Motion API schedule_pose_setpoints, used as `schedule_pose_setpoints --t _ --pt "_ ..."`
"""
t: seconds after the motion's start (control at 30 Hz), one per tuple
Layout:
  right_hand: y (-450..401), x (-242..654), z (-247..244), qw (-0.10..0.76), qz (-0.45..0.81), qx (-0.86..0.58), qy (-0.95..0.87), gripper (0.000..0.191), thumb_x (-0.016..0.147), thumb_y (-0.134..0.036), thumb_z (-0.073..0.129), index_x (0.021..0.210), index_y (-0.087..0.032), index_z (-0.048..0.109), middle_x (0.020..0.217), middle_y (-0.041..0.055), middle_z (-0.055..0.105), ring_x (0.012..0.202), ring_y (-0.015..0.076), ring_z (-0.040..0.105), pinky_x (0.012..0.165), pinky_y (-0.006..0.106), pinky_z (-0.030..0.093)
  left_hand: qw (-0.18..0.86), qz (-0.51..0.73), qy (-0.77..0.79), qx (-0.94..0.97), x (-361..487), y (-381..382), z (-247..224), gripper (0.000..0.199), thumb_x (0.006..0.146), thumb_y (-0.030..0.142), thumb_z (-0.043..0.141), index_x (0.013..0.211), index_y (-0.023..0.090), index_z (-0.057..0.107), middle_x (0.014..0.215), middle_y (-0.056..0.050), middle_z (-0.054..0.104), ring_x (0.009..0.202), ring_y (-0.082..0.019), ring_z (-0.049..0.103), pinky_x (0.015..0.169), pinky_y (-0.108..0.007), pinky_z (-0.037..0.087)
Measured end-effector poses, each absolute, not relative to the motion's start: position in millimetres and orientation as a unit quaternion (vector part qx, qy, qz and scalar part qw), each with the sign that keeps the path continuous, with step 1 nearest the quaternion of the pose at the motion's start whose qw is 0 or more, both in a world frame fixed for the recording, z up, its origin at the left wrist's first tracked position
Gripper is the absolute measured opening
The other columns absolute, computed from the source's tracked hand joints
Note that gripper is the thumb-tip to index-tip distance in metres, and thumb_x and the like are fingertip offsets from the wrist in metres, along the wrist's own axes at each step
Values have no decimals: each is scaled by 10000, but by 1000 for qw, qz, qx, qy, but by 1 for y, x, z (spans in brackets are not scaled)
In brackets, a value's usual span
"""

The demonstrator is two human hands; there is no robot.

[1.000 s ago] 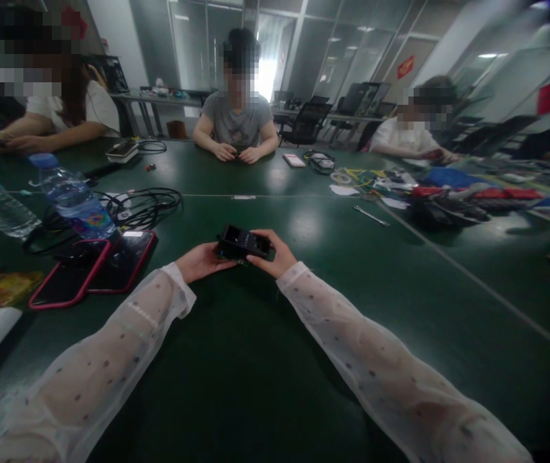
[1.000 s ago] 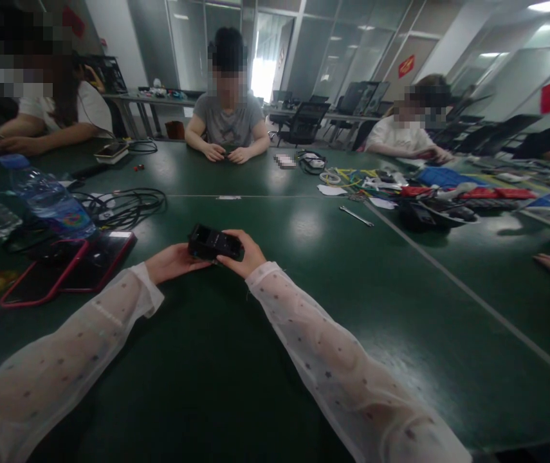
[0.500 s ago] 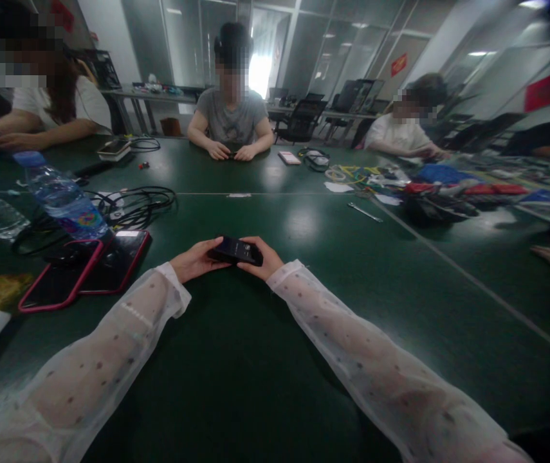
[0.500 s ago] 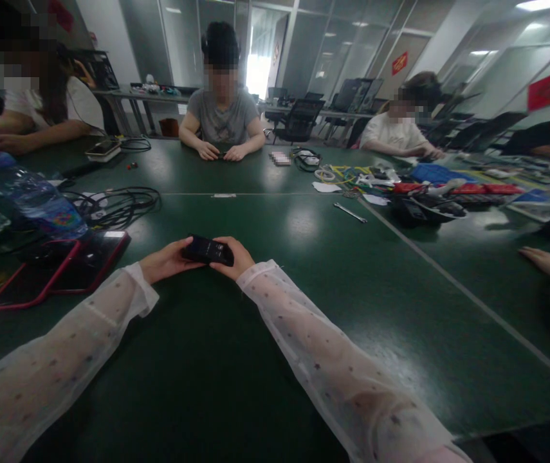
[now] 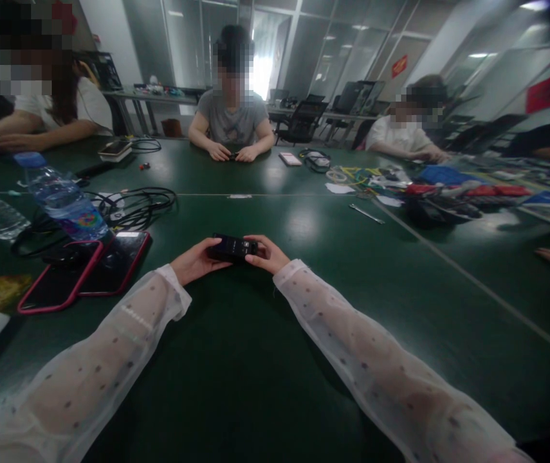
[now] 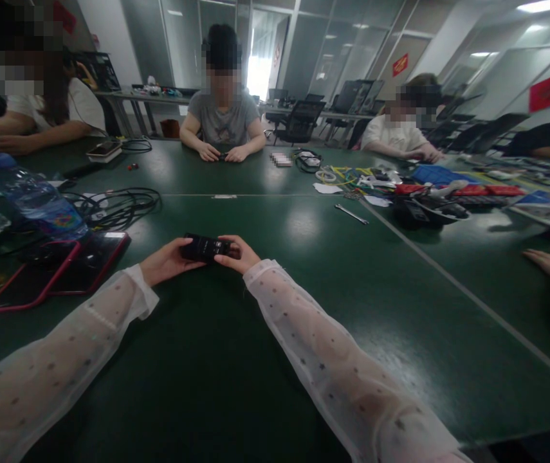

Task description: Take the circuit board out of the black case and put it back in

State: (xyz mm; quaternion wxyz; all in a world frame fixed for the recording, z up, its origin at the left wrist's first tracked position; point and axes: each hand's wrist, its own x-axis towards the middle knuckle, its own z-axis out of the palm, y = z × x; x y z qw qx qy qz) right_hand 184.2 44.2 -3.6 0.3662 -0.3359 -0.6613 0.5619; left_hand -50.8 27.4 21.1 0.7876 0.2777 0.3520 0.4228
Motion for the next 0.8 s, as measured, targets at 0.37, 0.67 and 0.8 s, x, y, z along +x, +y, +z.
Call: schedule_pose_setpoints --t 0.37,0.67,0.8 --pt "47 187 -1 387 606 -361 -594 645 533 -335 871 1091 -236 565 1071 60 691 1034 227 673 1003 505 481 797 411 346 275 -51 31 18 512 813 176 673 1287 130 485 1191 -182 614 1136 -283 600 978 -432 511" --pt "51 186 -7 402 583 -359 -608 643 522 -369 862 1078 -224 574 1055 59 686 1060 227 652 1036 500 446 799 388 345 304 -52 29 21 467 821 245 682 1240 115 521 1159 -182 633 1099 -300 625 977 -442 505" --pt "51 186 -9 399 567 -358 -626 641 553 -406 844 1103 -230 566 1107 77 669 1086 241 637 1026 515 449 800 387 345 302 -53 29 20 517 837 240 660 1309 139 478 1195 -172 624 1130 -287 610 1005 -440 486"
